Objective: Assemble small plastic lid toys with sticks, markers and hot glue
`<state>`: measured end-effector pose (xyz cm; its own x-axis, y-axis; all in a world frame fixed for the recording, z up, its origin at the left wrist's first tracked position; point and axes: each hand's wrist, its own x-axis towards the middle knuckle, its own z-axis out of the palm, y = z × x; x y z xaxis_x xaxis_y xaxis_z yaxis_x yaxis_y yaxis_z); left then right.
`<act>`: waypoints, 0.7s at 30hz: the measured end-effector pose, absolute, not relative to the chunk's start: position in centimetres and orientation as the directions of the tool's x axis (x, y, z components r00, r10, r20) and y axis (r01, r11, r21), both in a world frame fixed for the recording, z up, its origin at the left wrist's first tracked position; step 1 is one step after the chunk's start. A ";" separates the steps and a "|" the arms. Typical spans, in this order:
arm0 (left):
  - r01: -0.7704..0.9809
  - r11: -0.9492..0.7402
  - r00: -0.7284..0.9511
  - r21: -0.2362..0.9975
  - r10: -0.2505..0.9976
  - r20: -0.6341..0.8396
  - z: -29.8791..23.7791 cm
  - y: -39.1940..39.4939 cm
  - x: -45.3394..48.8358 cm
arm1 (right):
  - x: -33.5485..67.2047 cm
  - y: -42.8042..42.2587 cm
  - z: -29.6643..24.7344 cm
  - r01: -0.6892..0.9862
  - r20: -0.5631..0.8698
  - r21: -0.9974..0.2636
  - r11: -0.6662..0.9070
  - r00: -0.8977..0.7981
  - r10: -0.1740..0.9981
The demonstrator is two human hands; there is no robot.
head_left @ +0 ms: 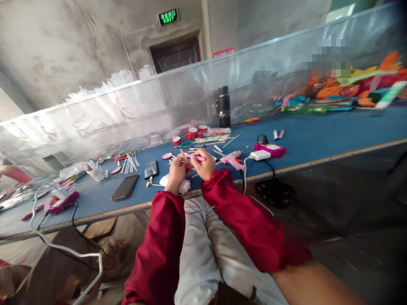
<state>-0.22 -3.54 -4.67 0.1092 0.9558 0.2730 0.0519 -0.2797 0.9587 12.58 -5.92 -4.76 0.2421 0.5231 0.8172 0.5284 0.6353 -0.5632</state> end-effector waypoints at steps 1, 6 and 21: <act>0.050 -0.277 0.115 0.960 0.956 0.270 -4.7 -3.5 -0.2 | 12.6 -5.9 -4.8 0.524 0.817 -0.566 0.637 0.247 0.522; 0.022 -0.272 0.116 0.962 0.957 0.268 -4.8 -3.4 -0.2 | 12.5 -5.8 -4.9 0.506 0.834 -0.534 0.677 0.189 0.518; 0.028 -0.295 0.120 0.955 0.949 0.290 -5.3 -3.0 -0.2 | 12.6 -5.9 -4.9 0.512 0.843 -0.518 0.685 0.173 0.509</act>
